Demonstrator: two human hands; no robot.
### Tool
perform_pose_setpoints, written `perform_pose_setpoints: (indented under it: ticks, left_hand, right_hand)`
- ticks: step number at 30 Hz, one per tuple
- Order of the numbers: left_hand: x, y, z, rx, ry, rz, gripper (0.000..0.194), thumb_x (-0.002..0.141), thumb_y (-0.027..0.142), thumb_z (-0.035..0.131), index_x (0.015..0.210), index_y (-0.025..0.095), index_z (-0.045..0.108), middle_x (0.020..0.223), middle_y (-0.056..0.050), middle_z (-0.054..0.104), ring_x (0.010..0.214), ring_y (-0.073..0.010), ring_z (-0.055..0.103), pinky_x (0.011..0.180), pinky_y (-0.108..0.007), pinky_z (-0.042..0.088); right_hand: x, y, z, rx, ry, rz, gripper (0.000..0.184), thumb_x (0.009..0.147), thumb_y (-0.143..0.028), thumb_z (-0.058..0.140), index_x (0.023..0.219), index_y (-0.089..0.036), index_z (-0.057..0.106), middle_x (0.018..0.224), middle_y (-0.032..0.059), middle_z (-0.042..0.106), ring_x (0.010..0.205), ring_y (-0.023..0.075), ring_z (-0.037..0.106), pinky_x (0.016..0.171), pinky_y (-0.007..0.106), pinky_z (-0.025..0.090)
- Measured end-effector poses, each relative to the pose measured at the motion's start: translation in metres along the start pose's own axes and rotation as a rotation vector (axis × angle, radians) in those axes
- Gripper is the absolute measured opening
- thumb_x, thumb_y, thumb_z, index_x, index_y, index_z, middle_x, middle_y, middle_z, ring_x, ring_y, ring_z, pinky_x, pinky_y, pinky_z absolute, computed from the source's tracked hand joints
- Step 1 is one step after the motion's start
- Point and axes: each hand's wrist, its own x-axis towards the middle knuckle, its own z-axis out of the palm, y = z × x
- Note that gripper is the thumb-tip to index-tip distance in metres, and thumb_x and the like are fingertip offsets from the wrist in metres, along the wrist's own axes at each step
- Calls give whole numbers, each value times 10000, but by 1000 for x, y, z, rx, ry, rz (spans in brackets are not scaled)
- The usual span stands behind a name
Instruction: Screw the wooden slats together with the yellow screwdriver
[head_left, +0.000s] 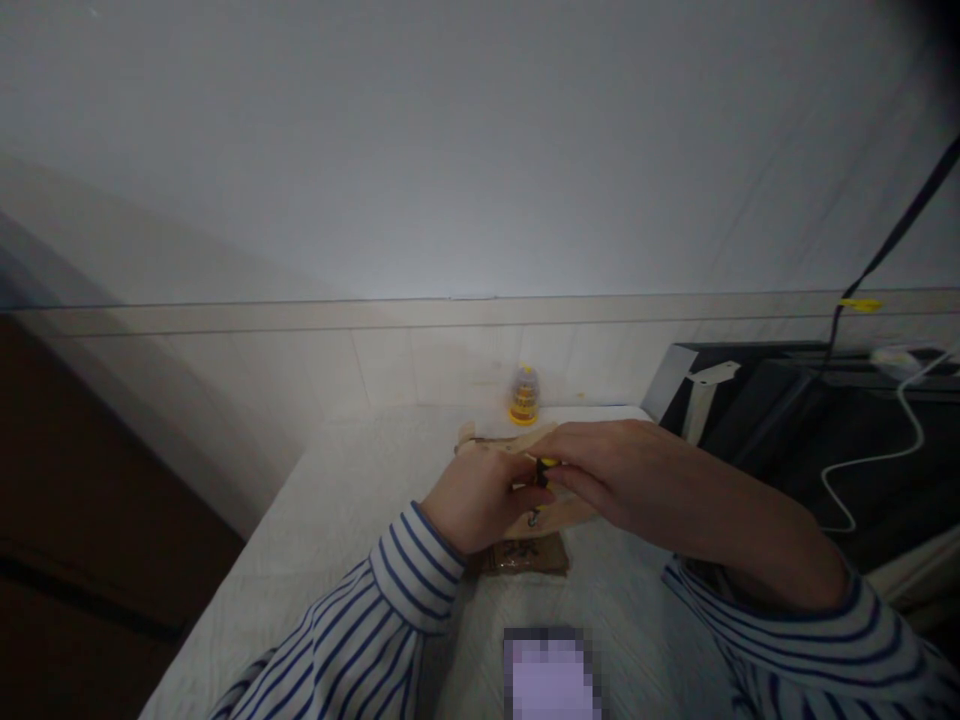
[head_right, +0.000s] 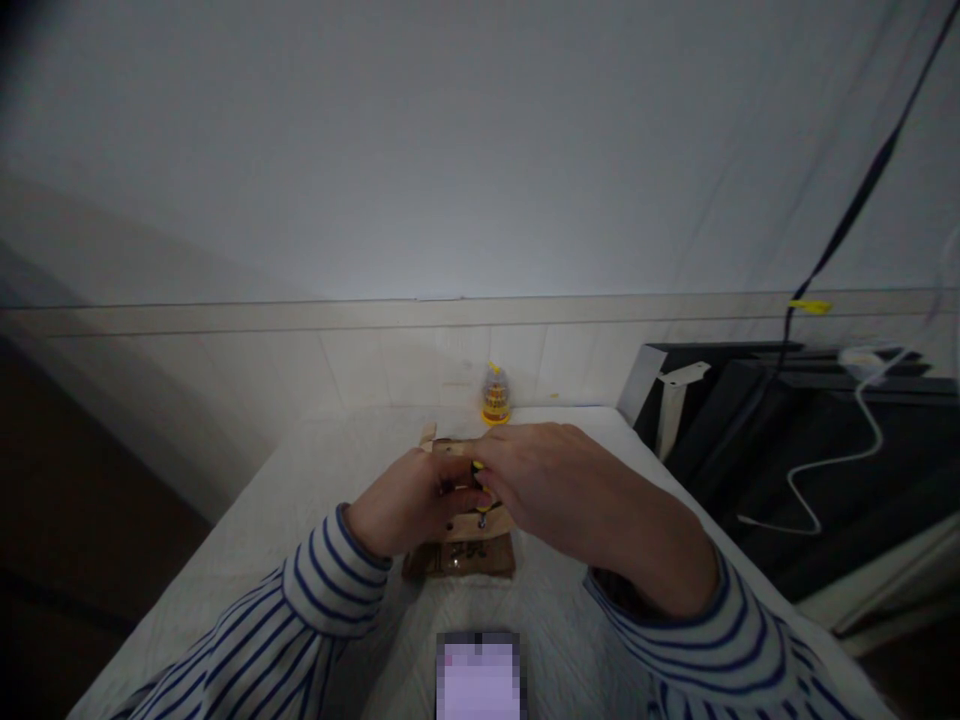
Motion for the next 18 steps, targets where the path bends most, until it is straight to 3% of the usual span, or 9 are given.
perform_pose_setpoints:
  ticks: [8, 18]
  left_hand:
    - [-1, 1, 0, -30, -7, 88, 149, 859, 257, 522, 909, 189, 644, 920, -53, 677, 933, -206, 599, 851, -330, 421]
    - [0, 0, 1, -93, -66, 116, 170, 870, 218, 495, 986, 188, 617, 961, -58, 662, 948, -199, 591, 857, -322, 432]
  right_hand:
    - [-2, 2, -1, -44, -17, 61, 151, 858, -199, 448, 789, -194, 582, 786, 23, 650, 678, 163, 583, 605, 286, 401]
    - [-4, 3, 1, -73, -15, 60, 159, 868, -247, 452, 767, -188, 560, 743, 23, 623, 650, 160, 558, 591, 290, 367]
